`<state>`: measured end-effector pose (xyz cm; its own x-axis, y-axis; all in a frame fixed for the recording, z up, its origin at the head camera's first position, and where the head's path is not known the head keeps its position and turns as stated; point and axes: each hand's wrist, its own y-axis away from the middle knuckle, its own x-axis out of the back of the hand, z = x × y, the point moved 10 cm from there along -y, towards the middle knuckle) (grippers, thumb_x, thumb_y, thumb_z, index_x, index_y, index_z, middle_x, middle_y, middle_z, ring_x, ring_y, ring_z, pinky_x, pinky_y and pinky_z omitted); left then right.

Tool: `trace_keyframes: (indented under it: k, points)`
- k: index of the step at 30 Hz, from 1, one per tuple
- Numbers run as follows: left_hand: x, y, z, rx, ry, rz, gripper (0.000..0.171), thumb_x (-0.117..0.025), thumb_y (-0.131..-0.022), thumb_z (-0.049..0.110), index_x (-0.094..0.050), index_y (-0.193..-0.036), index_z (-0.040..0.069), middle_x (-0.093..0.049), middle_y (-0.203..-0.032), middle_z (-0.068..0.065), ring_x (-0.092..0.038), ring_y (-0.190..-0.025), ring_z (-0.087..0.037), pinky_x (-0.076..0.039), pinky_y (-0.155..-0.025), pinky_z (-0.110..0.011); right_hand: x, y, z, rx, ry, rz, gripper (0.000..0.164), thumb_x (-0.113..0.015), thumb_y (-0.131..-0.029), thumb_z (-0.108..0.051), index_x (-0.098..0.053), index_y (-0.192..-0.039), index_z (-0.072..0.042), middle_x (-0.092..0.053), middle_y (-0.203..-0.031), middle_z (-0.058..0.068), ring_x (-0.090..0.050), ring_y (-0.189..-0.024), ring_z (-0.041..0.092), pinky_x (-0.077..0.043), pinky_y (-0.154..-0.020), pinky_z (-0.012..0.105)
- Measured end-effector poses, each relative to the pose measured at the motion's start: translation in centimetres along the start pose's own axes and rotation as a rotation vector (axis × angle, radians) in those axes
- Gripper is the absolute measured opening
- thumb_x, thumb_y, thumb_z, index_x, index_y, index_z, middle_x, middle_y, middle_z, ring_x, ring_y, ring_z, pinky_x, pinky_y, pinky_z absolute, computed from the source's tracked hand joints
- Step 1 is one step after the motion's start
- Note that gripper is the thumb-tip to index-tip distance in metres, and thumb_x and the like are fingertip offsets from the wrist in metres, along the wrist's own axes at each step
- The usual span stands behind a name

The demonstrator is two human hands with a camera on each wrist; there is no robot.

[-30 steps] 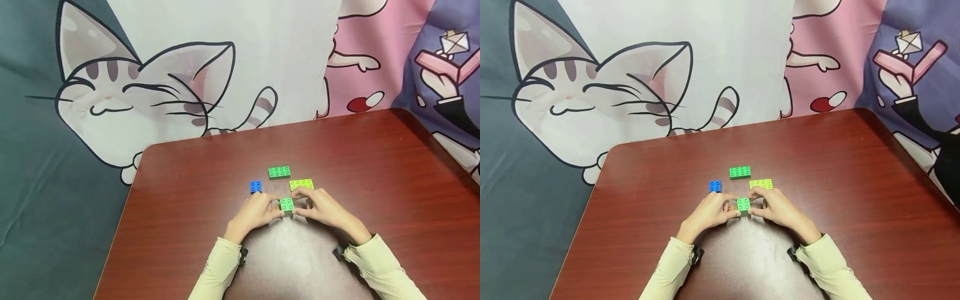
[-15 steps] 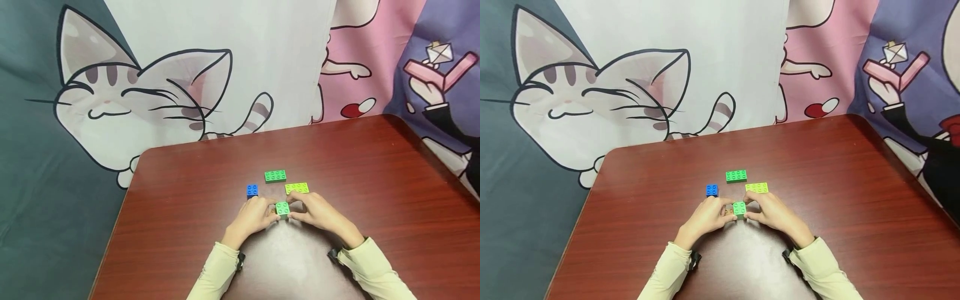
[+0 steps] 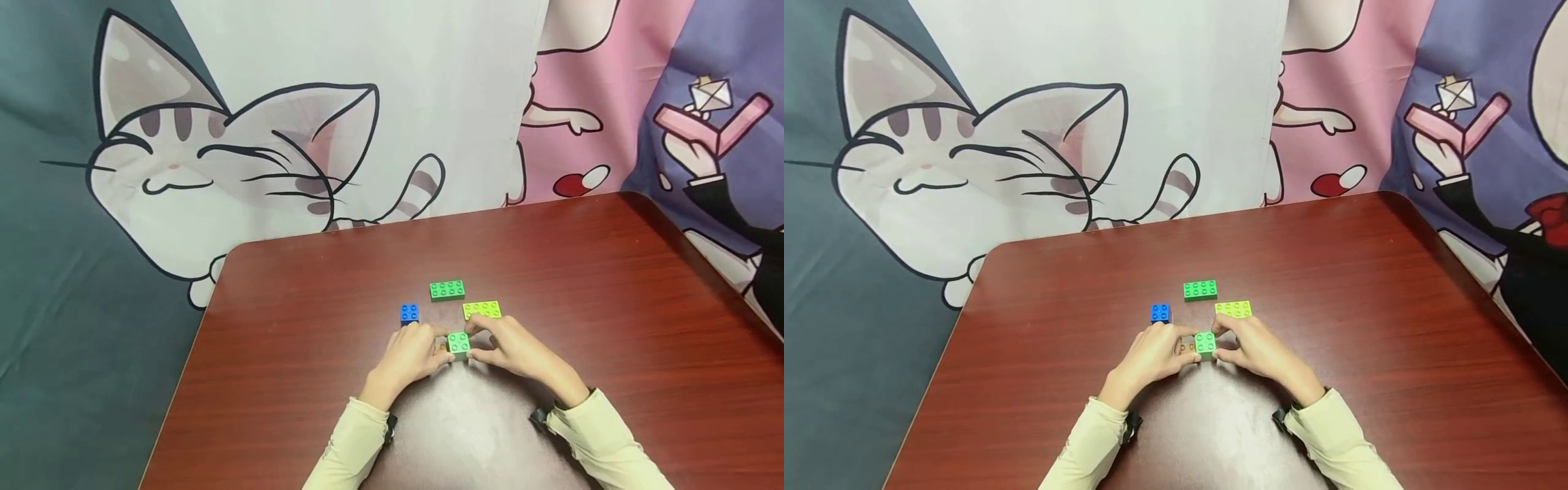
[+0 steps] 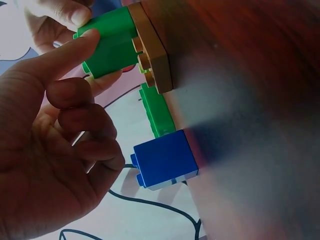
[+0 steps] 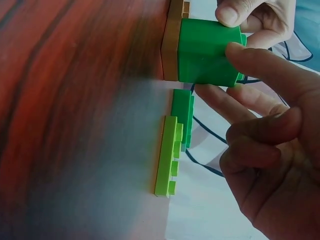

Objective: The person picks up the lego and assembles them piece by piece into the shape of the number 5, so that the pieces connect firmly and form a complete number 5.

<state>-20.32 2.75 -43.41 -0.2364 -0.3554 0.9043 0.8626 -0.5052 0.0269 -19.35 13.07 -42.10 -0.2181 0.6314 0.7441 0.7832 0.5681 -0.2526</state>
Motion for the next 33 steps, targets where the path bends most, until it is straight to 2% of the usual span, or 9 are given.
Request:
trace_keyframes:
  k: [6,19,33]
  points:
    - [0.3,0.1,-0.1,0.008,0.022,0.017,0.040,-0.074,-0.079,0.033,-0.068,-0.114,0.016,-0.036,-0.046,0.011,-0.034,-0.042,-0.002,-0.032,-0.037,-0.022,0.0,-0.3,0.2,-0.014,-0.012,-0.014,0.024,-0.075,-0.076,-0.011,-0.059,-0.093,-0.013,-0.066,-0.088,-0.004,-0.061,-0.076,0.015,-0.048,-0.064,0.029]
    - [-0.2,0.5,-0.3,0.012,0.059,0.002,0.042,-0.073,-0.079,0.032,-0.067,-0.116,0.013,-0.034,-0.045,0.011,-0.033,-0.039,-0.001,-0.030,-0.035,-0.021,-0.5,0.0,0.8,-0.057,-0.072,-0.018,0.026,-0.076,-0.075,-0.010,-0.059,-0.093,-0.015,-0.065,-0.088,-0.005,-0.060,-0.074,0.016,-0.046,-0.062,0.028]
    - [0.0,0.4,-0.3,0.018,0.062,-0.009,0.042,-0.073,-0.080,0.033,-0.065,-0.116,0.013,-0.045,-0.050,0.009,-0.041,-0.043,-0.003,-0.034,-0.038,-0.022,-0.6,0.0,1.2,-0.085,-0.132,-0.018,0.029,-0.075,-0.074,-0.009,-0.058,-0.098,-0.013,-0.066,-0.094,0.001,-0.064,-0.086,0.023,-0.053,-0.067,0.032]
